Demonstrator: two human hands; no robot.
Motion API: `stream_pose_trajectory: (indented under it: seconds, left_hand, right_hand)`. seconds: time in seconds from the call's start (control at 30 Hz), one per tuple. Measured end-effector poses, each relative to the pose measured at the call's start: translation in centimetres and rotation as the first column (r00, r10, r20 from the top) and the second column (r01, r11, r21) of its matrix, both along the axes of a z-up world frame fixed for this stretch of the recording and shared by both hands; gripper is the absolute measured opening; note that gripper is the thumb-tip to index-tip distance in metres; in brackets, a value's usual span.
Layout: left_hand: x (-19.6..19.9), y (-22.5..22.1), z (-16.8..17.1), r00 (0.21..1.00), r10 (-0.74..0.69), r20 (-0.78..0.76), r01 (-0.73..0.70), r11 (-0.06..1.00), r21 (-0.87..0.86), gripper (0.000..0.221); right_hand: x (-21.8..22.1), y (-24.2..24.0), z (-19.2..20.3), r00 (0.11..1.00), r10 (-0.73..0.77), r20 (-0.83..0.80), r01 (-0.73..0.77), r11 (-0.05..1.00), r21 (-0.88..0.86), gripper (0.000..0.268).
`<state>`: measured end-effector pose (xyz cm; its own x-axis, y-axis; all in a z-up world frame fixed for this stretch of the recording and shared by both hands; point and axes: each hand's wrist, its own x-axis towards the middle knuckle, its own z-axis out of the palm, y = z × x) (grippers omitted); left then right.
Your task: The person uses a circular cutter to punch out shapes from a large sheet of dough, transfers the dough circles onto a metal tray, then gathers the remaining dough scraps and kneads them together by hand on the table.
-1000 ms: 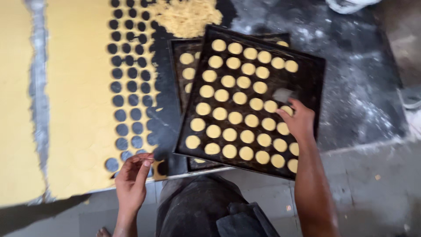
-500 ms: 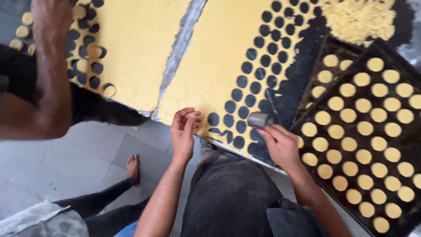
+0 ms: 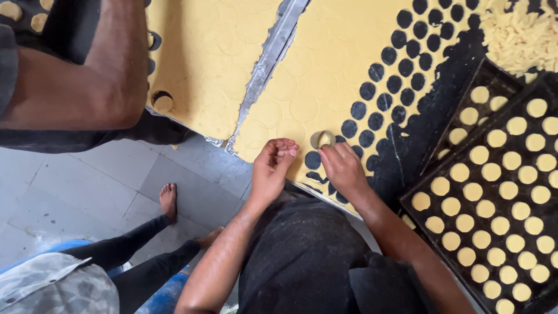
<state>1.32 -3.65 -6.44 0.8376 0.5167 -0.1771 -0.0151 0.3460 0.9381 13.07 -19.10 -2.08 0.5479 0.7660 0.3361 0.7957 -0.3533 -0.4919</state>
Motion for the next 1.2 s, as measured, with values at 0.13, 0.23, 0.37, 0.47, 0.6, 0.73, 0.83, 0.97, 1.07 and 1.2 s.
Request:
stream_pose_trajectory:
  seconds: [0.13, 0.23, 0.37, 0.47, 0.6, 0.73, 0.83, 0.97, 1.07, 1.2]
  left_hand:
    - [0.9, 1.0, 0.3, 1.0, -0.007, -0.017, 0.007, 1.0, 0.021, 0.02]
    - [1.7, 1.2, 0.2, 0.998, -0.04, -0.05, 0.042, 0.999, 0.033, 0.02]
    - [2.2, 0.7, 0.3, 0.993, -0.115, -0.021, 0.115, 0.993, 0.013, 0.02]
    - [3.6, -0.3, 0.2, 0.989, -0.144, 0.024, 0.142, 0.987, 0.075, 0.021]
    - [5.0, -2.9, 0.6, 0.962, -0.273, -0.021, 0.273, 0.954, 0.127, 0.023]
    - [6.4, -8.4, 1.8, 0.926, -0.372, -0.063, 0.372, 0.928, -0.003, 0.022]
    - [7.5, -12.9, 3.2, 0.884, -0.463, -0.067, 0.468, 0.878, 0.1, 0.02]
    - [9.4, -18.8, 6.4, 0.817, -0.573, -0.061, 0.545, 0.734, 0.406, 0.021]
    - [10.5, -22.5, 8.2, 0.769, -0.639, -0.018, 0.543, 0.638, 0.547, 0.02]
    - [10.2, -24.5, 8.8, 0.793, -0.61, -0.006, 0.564, 0.729, 0.388, 0.034]
  right_hand:
    - [1.4, 1.0, 0.3, 0.93, -0.211, -0.302, 0.151, 0.966, -0.211, 0.012]
    - [3.8, 0.0, 0.1, 0.349, -0.455, -0.819, 0.278, 0.885, -0.374, 0.021]
    - [5.2, -4.6, -0.9, -0.112, -0.031, -0.993, 0.433, 0.898, -0.077, 0.029]
    - [2.4, -10.0, -2.6, -0.285, 0.207, -0.936, 0.571, 0.821, 0.007, 0.028]
    - [-0.5, -19.0, -3.4, -0.242, 0.548, -0.801, 0.783, 0.597, 0.172, 0.03]
    - [-0.3, -28.1, -2.0, 0.129, 0.611, -0.781, 0.908, 0.244, 0.341, 0.018]
    - [1.3, -34.9, -0.4, 0.32, 0.387, -0.865, 0.926, 0.066, 0.372, 0.009]
    - [3.3, -41.9, 1.2, 0.496, -0.407, -0.767, 0.863, 0.132, 0.488, 0.012]
    - [5.1, -44.9, 1.1, 0.4, -0.886, -0.234, 0.881, 0.302, 0.364, 0.016]
    - [5.4, -46.6, -0.6, 0.343, -0.853, 0.393, 0.891, 0.428, 0.152, 0.015]
